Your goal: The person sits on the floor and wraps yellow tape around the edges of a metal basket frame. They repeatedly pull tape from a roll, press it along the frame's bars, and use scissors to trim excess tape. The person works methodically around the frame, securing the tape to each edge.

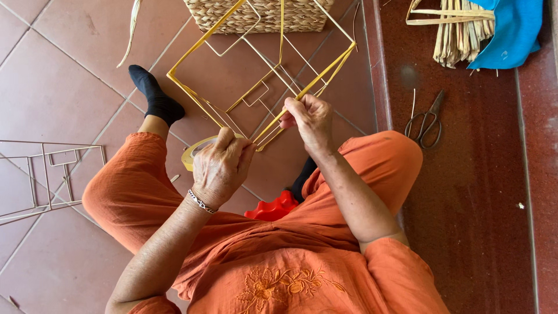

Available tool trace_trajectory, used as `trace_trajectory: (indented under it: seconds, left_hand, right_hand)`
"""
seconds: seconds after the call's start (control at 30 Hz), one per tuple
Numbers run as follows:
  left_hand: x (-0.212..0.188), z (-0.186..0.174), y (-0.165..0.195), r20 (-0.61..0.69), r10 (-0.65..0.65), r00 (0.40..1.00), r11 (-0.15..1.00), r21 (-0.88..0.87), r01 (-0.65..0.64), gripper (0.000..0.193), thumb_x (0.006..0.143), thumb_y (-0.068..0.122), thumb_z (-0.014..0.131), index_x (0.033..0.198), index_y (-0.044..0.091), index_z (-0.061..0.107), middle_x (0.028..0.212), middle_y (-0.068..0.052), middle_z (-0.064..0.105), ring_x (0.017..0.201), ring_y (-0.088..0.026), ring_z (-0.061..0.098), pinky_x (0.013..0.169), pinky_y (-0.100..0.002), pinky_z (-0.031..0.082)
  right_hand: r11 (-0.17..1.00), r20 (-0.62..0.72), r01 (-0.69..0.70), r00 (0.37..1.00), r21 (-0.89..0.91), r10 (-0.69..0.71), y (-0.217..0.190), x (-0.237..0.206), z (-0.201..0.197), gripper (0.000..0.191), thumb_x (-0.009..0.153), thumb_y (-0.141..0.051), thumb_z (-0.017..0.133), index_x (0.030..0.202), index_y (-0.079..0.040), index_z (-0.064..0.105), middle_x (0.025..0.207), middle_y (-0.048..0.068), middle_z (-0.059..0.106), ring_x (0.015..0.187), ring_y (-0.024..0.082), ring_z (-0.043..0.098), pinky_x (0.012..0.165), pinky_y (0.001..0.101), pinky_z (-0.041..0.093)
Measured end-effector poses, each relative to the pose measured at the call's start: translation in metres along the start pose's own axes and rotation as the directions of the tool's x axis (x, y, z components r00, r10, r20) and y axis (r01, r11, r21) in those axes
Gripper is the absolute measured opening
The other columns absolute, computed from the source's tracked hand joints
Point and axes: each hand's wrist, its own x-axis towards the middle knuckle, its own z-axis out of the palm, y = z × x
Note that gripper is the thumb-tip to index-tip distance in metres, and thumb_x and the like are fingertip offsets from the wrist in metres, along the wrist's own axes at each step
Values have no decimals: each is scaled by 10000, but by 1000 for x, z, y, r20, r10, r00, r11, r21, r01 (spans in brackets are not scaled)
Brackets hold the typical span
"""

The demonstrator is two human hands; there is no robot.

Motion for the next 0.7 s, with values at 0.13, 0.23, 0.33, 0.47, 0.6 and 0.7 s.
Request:
trace_trajectory:
  seconds: [0.13,0.23,0.33,0.47,0.6,0.7]
  left_hand:
    - [-5,0,1,2,36,999,996,88,-36,110,948,187,778,940,116,695,855,-48,513,592,-194,596,543,-356,492]
    - [-7,1,0,27,90,996,971,219,-94,119,941,186,773,1004,117,699,844,-53,490,584,-173,595,528,-340,490]
    - [-9,0,0,48,111,993,952,282,-120,116,927,177,775,964,148,669,850,-52,478,615,-187,600,560,-351,499]
    - [-7,-10,0,39,3,999,990,142,-8,110,928,177,805,917,147,700,869,-50,517,610,-196,592,556,-369,483]
    - [-10,-20,-2,32,-85,996,996,40,84,116,927,201,839,941,126,752,878,-41,572,603,-195,593,535,-352,473]
    - [-14,-18,-4,-3,-51,999,996,67,51,137,919,212,849,934,128,741,925,-55,596,645,-216,601,555,-351,470]
  right_hand:
    - [998,-59,-47,997,49,50,10,-4,10,212,985,-166,693,836,-18,664,668,98,693,511,139,672,471,286,588]
    - [999,-22,-45,999,22,46,11,-14,20,199,967,-194,682,852,-31,675,664,95,700,496,134,680,442,288,603]
    - [996,106,-91,990,-13,92,7,-40,39,281,1013,-268,637,845,-47,685,686,75,718,526,111,689,476,256,602]
    - [988,260,-110,956,-107,135,-10,-51,44,229,992,-258,679,927,-41,720,737,71,733,587,96,686,518,256,593]
    - [814,410,334,902,-475,-131,-30,-44,1,159,971,-214,749,945,-63,795,757,57,779,624,92,703,549,261,563]
    - [995,77,102,992,-8,-101,-47,-11,-92,90,946,-133,737,971,-49,719,939,128,766,724,163,752,546,301,636]
